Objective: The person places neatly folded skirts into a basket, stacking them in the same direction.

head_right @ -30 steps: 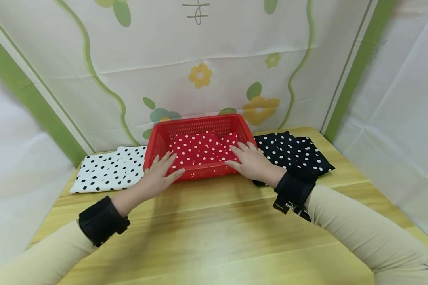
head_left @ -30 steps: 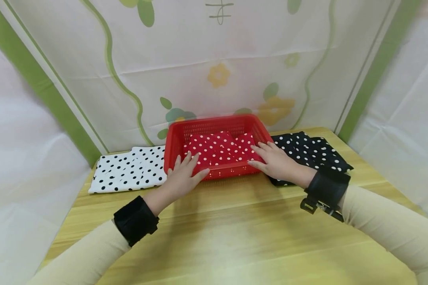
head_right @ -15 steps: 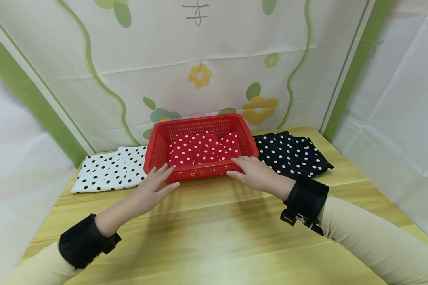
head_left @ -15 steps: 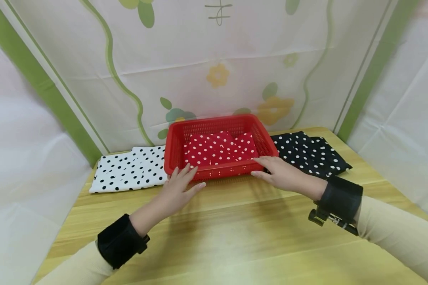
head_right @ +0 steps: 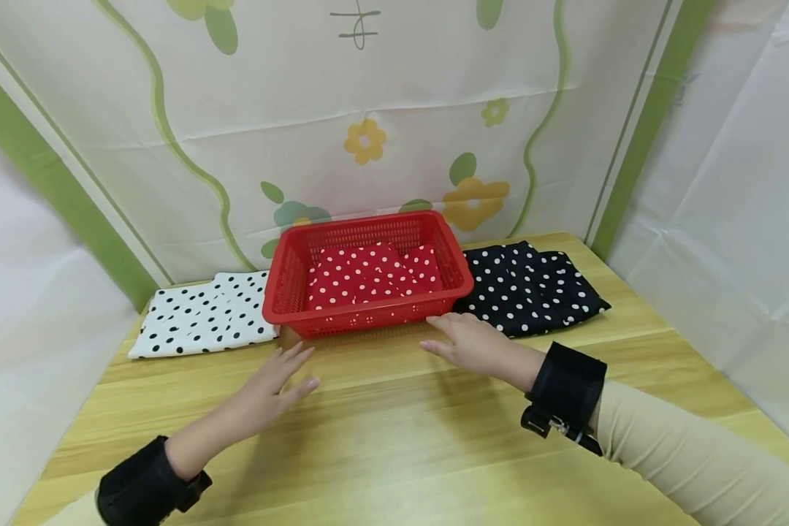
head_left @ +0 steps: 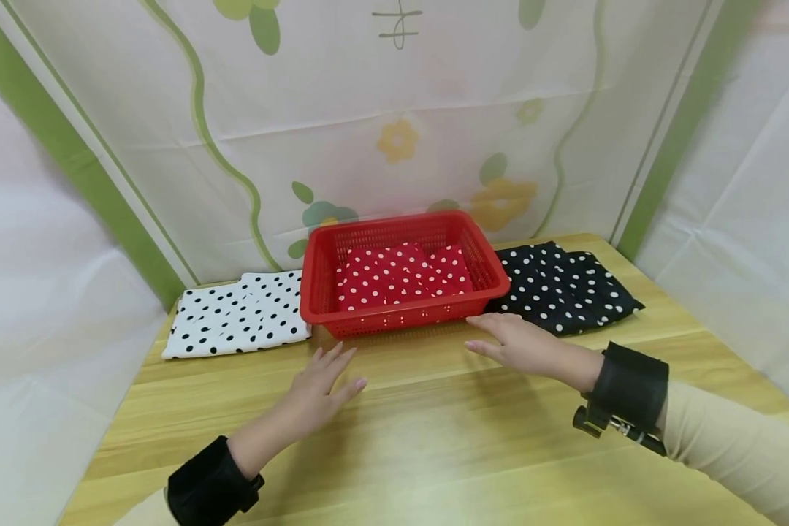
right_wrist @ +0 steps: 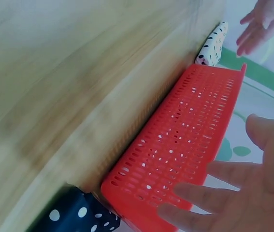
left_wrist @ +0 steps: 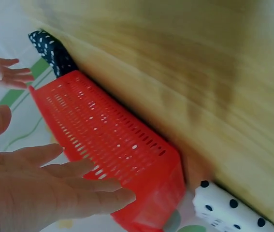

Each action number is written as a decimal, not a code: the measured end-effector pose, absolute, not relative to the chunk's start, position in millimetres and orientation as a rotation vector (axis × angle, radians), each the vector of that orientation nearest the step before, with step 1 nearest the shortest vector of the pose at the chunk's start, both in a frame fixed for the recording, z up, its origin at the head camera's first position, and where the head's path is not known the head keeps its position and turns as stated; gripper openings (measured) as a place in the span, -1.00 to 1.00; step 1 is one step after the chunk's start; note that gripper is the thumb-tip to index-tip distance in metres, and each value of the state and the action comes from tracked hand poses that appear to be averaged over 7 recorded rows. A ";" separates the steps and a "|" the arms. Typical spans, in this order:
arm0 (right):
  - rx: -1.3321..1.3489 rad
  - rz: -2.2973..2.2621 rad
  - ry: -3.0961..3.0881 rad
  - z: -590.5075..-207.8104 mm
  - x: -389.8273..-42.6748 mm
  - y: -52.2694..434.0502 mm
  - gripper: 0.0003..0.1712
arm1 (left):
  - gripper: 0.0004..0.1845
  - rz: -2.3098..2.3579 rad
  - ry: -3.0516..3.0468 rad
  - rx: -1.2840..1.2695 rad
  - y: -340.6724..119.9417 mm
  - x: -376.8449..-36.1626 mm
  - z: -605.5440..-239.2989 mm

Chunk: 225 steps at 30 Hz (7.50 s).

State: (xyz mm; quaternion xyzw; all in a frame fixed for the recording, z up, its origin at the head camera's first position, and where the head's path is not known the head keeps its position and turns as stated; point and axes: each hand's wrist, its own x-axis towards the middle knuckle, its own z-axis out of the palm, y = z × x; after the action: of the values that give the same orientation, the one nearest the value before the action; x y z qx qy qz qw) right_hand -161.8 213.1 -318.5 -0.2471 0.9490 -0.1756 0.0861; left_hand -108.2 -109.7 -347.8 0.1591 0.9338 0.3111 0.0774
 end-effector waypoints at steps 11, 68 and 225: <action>-0.740 -0.549 2.815 -323.6 -159.5 211.6 -0.33 | -0.32 0.956 2.765 0.361 -125.9 -114.8 -365.4; -0.688 -0.600 2.767 -349.6 -140.8 217.7 -0.33 | -0.31 0.686 2.989 -0.028 -244.6 -193.3 -413.2; -0.770 -0.591 2.652 -361.2 -140.4 207.4 -0.38 | -0.03 0.466 2.815 0.047 -180.3 -96.5 -406.7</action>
State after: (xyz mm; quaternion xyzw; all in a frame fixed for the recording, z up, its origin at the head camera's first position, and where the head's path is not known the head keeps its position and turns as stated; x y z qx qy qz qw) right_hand -140.4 207.4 -361.2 -0.2692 0.9272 -0.2068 0.1583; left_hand -96.5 -180.3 -406.7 0.0163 0.9763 0.1615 0.1435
